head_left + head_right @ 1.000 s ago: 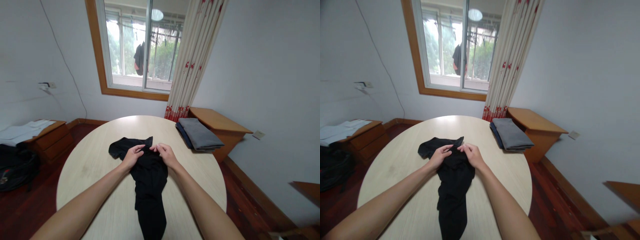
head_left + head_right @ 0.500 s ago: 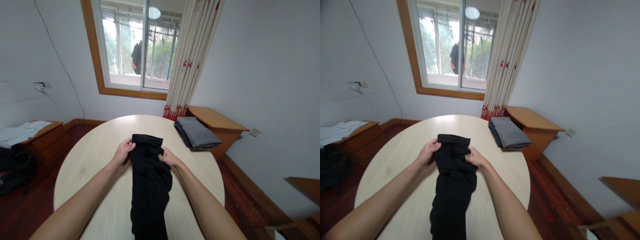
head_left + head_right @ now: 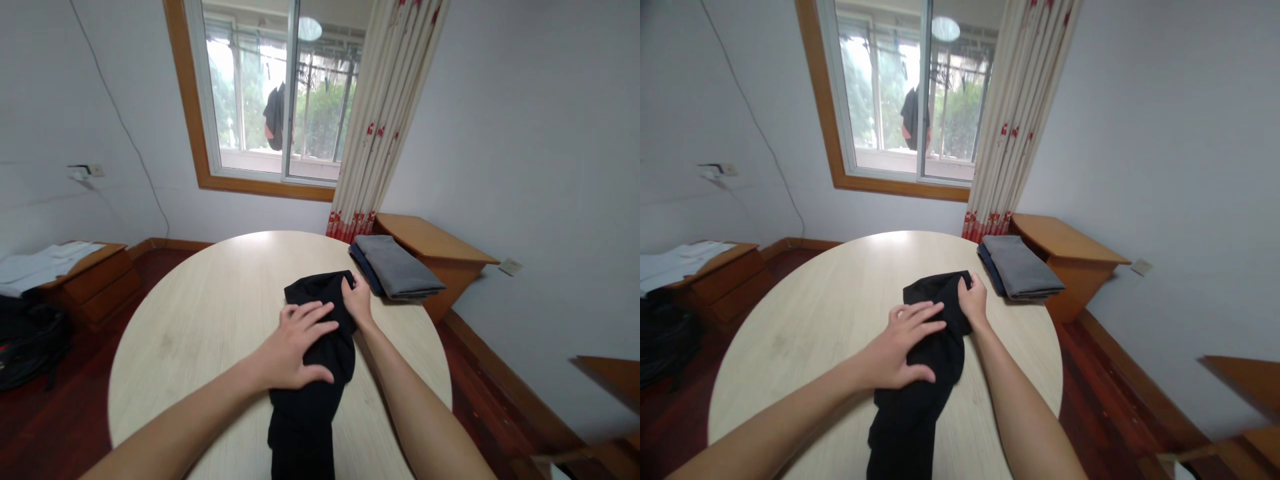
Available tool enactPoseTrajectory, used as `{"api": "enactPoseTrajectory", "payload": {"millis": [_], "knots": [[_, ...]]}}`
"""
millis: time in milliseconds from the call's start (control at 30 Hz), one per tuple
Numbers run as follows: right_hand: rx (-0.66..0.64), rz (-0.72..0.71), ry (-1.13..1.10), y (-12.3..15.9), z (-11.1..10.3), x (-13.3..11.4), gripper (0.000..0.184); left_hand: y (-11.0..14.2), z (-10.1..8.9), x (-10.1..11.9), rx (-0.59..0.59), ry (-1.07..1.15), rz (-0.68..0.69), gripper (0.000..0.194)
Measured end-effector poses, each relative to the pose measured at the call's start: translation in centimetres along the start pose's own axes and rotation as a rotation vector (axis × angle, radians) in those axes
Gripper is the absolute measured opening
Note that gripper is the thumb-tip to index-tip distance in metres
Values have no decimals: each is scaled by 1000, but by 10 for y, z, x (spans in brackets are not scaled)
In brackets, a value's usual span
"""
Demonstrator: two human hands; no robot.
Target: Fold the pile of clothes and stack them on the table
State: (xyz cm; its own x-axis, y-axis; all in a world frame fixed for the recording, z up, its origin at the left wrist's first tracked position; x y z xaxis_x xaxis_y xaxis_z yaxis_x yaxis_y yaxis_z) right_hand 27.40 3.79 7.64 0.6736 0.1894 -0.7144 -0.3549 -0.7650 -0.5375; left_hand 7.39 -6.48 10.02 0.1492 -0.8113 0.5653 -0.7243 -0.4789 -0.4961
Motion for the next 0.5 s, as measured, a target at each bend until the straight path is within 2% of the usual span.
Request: {"api": "enactPoseTrajectory", "payload": {"millis": [67,133,200,267,333,367,433,500], "knots": [[6,12,10,0,0,4,25,2,29,0,-171,4,4,78],[-2,21,16,-1,0,7,26,3,46,-9,-278,-25,-18,65],[-8,20,31,-2,-1,11,26,3,49,-13,-327,-61,-10,39],[5,13,48,-5,-4,14,26,0,35,-7,-291,-48,46,27],[53,22,57,-9,-13,20,27,-2,1,3,-121,46,95,31],[90,37,58,-12,-19,24,28,-2,-23,3,27,107,98,32],[177,76,61,-16,-32,34,29,10,-82,-11,455,218,47,33],[244,110,68,-19,-42,43,31,41,-136,-45,950,283,-53,31]]}}
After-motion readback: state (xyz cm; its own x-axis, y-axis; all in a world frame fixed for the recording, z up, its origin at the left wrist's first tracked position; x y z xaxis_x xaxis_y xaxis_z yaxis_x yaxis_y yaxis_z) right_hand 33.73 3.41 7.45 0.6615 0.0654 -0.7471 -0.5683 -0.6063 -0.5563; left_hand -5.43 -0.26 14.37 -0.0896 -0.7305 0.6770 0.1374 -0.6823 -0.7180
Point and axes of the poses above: each hand's wrist, its own y-axis away from the middle knuckle, its own z-axis out of the palm, x = y × z, the point moved 8 cm from there along -y, towards the middle knuckle, and after that the axes turned 14 degrees about y, right-handed, at the moved point
